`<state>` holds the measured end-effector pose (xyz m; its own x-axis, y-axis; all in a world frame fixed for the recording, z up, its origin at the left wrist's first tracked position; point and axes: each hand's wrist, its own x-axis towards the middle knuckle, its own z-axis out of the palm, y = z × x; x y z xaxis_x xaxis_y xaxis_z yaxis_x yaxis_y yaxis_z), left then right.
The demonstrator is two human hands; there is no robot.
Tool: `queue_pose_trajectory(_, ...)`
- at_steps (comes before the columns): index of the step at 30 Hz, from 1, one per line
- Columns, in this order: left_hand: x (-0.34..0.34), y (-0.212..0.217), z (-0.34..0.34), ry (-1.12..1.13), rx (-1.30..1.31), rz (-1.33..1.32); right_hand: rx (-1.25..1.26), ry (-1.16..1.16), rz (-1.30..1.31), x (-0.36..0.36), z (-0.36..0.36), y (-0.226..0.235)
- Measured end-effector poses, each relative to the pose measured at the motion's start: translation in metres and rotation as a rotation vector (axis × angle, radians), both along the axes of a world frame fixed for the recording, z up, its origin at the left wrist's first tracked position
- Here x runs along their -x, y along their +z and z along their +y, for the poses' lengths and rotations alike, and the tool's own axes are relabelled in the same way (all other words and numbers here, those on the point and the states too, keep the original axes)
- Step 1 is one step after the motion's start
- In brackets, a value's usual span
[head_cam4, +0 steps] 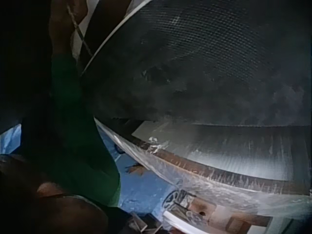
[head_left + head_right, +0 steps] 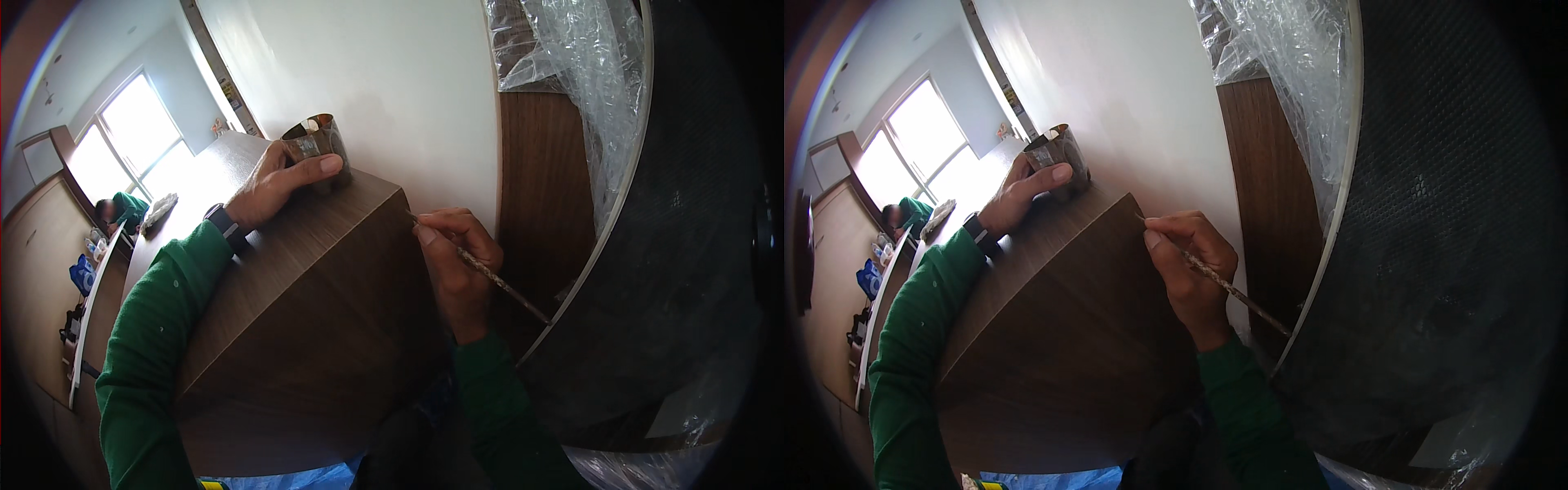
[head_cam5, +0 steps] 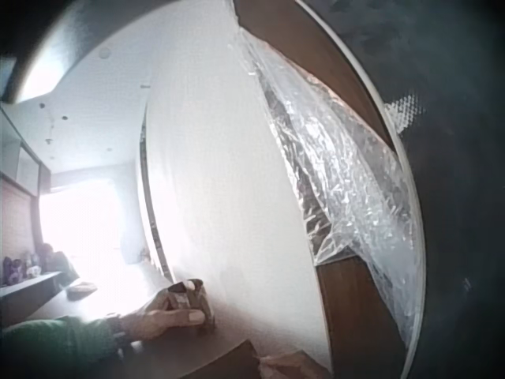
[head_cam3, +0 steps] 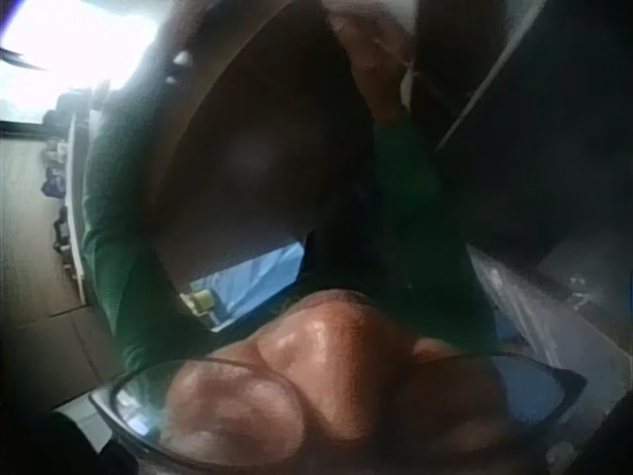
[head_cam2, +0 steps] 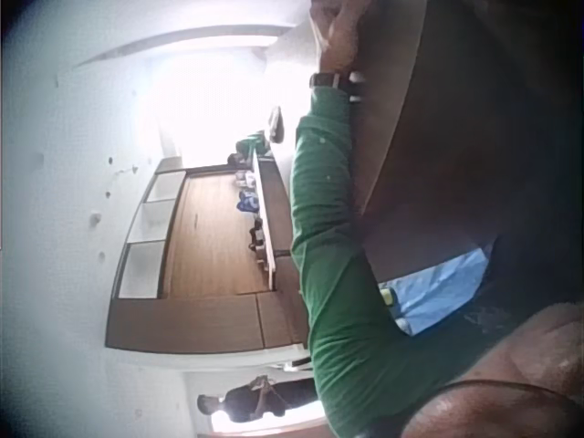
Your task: The person applies a liquid finish to the edge of a wooden cabinet using a small brush, dipping it into a small container.
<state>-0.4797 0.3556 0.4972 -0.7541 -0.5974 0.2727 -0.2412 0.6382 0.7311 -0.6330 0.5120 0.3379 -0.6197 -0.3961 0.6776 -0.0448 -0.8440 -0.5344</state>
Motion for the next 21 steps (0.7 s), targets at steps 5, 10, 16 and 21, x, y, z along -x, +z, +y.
queue_pose_trajectory(5,0.002,0.007,0.004,-0.056,-0.010,-0.040,0.009,-0.016,0.011,0.001,-0.001,0.001)
queue_pose_trajectory(10,0.001,0.005,-0.001,-0.071,-0.016,-0.052,0.000,-0.009,0.009,0.000,-0.002,0.000)
queue_pose_trajectory(16,-0.002,-0.002,-0.010,-0.004,0.018,0.000,-0.005,0.008,0.014,0.000,-0.001,0.000)
queue_pose_trajectory(21,0.001,0.004,0.002,-0.008,0.009,-0.016,-0.003,0.000,0.026,0.000,0.000,0.001)
